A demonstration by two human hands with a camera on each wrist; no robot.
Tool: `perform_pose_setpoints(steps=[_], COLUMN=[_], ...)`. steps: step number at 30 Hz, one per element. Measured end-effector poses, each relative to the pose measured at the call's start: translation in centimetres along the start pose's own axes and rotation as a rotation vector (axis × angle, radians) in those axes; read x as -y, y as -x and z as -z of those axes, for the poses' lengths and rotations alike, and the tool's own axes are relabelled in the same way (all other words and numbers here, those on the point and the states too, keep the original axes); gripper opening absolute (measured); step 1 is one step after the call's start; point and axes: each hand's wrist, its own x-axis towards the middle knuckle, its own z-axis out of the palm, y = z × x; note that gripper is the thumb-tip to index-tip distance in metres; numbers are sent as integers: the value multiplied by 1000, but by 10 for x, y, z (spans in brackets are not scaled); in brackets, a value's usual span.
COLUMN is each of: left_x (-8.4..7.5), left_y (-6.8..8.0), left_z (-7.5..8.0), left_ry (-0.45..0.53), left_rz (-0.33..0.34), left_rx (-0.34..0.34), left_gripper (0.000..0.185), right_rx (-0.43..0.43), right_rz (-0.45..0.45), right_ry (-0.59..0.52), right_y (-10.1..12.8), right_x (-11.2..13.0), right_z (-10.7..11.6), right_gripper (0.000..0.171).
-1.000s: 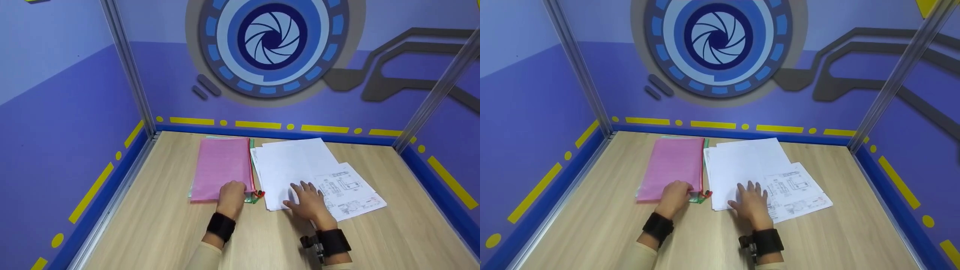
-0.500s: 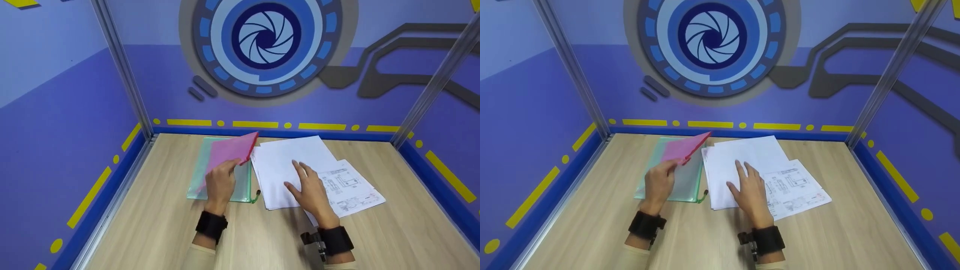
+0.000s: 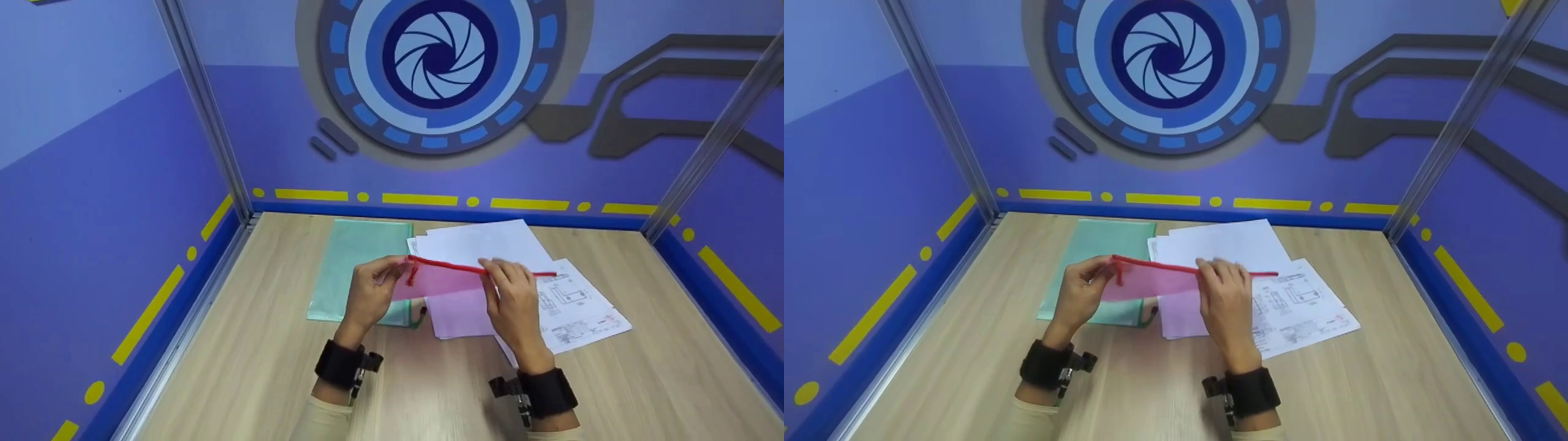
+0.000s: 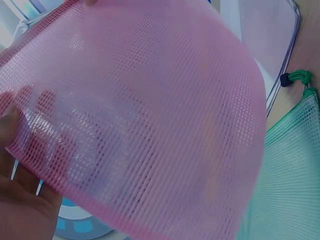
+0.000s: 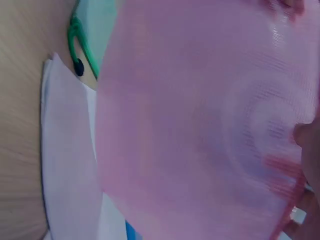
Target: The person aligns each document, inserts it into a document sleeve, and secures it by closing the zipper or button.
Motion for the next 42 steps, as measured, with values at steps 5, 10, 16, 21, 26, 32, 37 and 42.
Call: perform_pose_setpoints(steps=[5, 10, 16, 21, 26, 32, 37, 42], left_x=[1, 1, 0, -3, -6, -9, -5, -1], left_y=[1, -1, -1, 2, -1, -2, -2, -2], left_z=[0, -2, 1, 3, 3, 3, 8, 19], left_ry=[-55, -240, -382, -263, -38, 189, 32, -83], left_rz=[-21, -98, -25, 270, 417, 394, 317, 264], left_rx=[-53, -148, -370, -300, -77, -4, -96, -28], left_gripper=[20, 27, 62, 95, 73, 25, 20, 19], right_rx=[90, 127, -22, -116, -83, -84, -22, -46], right_rz=[52, 83, 9, -198, -431, -494, -491, -523], right_ry=[-39, -47, -198, -636, -923, -850, -819, -923], right_y=[0, -3, -8, -13, -16, -17, -18, -20], right_x=[2, 6, 14, 24, 28, 26, 27, 26], right_z=[13, 22, 26, 31, 38, 41, 42, 46], right_gripper=[38, 38, 38, 30, 25, 21, 29, 54])
